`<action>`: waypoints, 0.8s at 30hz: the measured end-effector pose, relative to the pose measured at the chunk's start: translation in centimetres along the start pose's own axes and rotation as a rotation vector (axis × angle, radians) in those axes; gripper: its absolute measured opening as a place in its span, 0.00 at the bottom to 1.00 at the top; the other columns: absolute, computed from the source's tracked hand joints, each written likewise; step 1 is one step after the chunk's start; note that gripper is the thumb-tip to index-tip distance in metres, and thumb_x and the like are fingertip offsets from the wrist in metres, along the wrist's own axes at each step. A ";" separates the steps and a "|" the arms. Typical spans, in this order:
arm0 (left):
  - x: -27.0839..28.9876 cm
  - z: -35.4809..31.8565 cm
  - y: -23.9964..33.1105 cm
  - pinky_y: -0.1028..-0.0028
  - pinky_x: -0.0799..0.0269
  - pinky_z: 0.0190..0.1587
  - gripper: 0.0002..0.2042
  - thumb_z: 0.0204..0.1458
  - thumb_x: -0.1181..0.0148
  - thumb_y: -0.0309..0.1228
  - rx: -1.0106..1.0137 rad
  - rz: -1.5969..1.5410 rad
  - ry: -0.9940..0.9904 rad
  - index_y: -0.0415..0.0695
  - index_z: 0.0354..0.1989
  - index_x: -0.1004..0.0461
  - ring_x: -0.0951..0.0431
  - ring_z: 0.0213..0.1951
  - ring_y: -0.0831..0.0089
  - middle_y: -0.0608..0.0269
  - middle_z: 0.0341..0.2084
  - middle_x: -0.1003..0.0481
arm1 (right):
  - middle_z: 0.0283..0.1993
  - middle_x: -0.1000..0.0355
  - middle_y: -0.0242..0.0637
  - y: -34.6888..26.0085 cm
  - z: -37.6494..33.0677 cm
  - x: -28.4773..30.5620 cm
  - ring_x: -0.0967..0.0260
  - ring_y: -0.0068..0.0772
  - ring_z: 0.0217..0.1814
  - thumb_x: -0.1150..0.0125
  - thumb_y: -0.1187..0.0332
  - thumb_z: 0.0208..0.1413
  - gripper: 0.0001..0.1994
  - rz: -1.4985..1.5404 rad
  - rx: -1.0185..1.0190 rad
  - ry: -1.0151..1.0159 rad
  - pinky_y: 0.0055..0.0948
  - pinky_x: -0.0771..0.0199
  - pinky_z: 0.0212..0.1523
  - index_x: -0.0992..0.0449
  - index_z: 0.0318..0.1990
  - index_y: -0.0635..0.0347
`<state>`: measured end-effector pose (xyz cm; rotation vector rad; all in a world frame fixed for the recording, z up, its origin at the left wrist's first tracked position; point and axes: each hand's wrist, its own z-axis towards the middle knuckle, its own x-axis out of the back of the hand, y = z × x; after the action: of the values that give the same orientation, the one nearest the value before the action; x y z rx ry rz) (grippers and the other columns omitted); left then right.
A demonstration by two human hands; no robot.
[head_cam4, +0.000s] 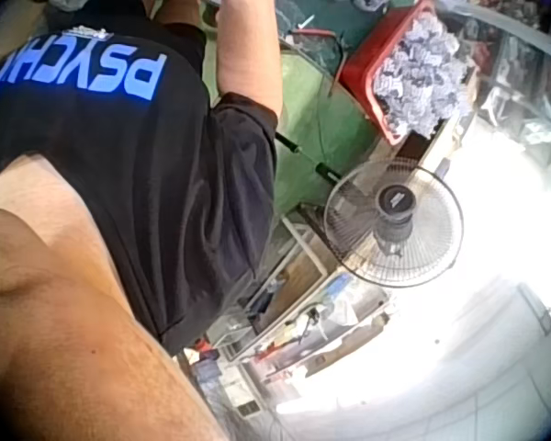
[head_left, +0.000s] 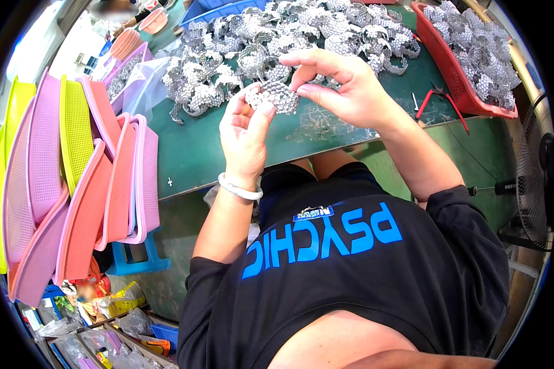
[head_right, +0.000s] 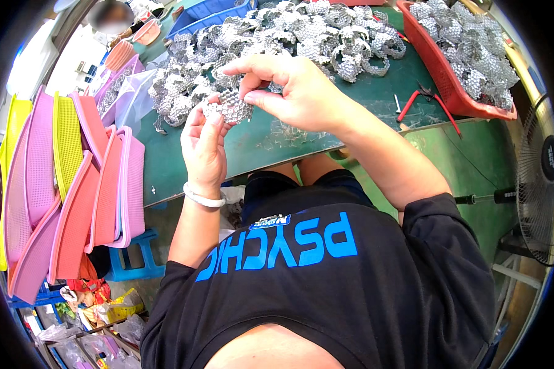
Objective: The person handles perforated metal rings, turning them over and touching the edges to check for defects before placing them into a bin.
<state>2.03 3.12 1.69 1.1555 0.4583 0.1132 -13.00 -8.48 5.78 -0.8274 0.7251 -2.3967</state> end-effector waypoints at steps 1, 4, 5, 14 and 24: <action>0.0 0.0 0.0 0.73 0.30 0.41 0.17 0.52 0.47 0.27 0.011 -0.005 0.000 0.35 0.49 0.36 0.28 0.39 0.76 0.61 0.39 0.29 | 0.29 0.28 0.32 0.2 0.1 -0.1 0.31 0.22 0.34 0.45 0.81 0.45 0.21 -0.011 0.021 0.016 0.22 0.32 0.38 0.31 0.50 0.57; 0.0 -0.1 0.0 0.74 0.31 0.41 0.17 0.52 0.47 0.28 0.032 -0.011 0.005 0.35 0.49 0.36 0.28 0.38 0.76 0.62 0.38 0.29 | 0.29 0.28 0.32 0.1 0.4 -0.1 0.31 0.21 0.31 0.45 0.81 0.44 0.22 -0.024 0.044 -0.004 0.21 0.31 0.35 0.30 0.50 0.55; 0.1 -0.1 0.0 0.74 0.31 0.41 0.17 0.52 0.47 0.28 0.033 -0.009 0.009 0.35 0.49 0.36 0.28 0.38 0.76 0.62 0.38 0.29 | 0.29 0.28 0.32 0.0 0.6 0.0 0.31 0.22 0.31 0.45 0.81 0.44 0.22 -0.026 0.045 -0.022 0.21 0.31 0.34 0.31 0.50 0.55; -0.2 -0.1 0.4 0.76 0.33 0.45 0.23 0.45 0.42 0.20 -0.102 0.128 0.009 0.33 0.51 0.39 0.29 0.40 0.75 0.58 0.39 0.30 | 0.28 0.29 0.33 0.1 0.6 0.6 0.30 0.27 0.32 0.44 0.81 0.41 0.26 -0.093 0.049 -0.117 0.25 0.31 0.38 0.33 0.53 0.58; 0.5 0.5 0.3 0.75 0.34 0.45 0.29 0.33 0.32 0.26 -0.514 0.612 0.012 0.36 0.49 0.34 0.31 0.43 0.70 0.56 0.43 0.35 | 0.29 0.31 0.32 0.4 0.3 0.5 0.31 0.34 0.31 0.44 0.79 0.41 0.27 -0.227 0.189 -0.077 0.29 0.30 0.33 0.34 0.53 0.51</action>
<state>2.74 2.99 1.99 0.7518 0.0587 0.7279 -13.03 -9.17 5.87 -0.9594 0.3845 -2.5677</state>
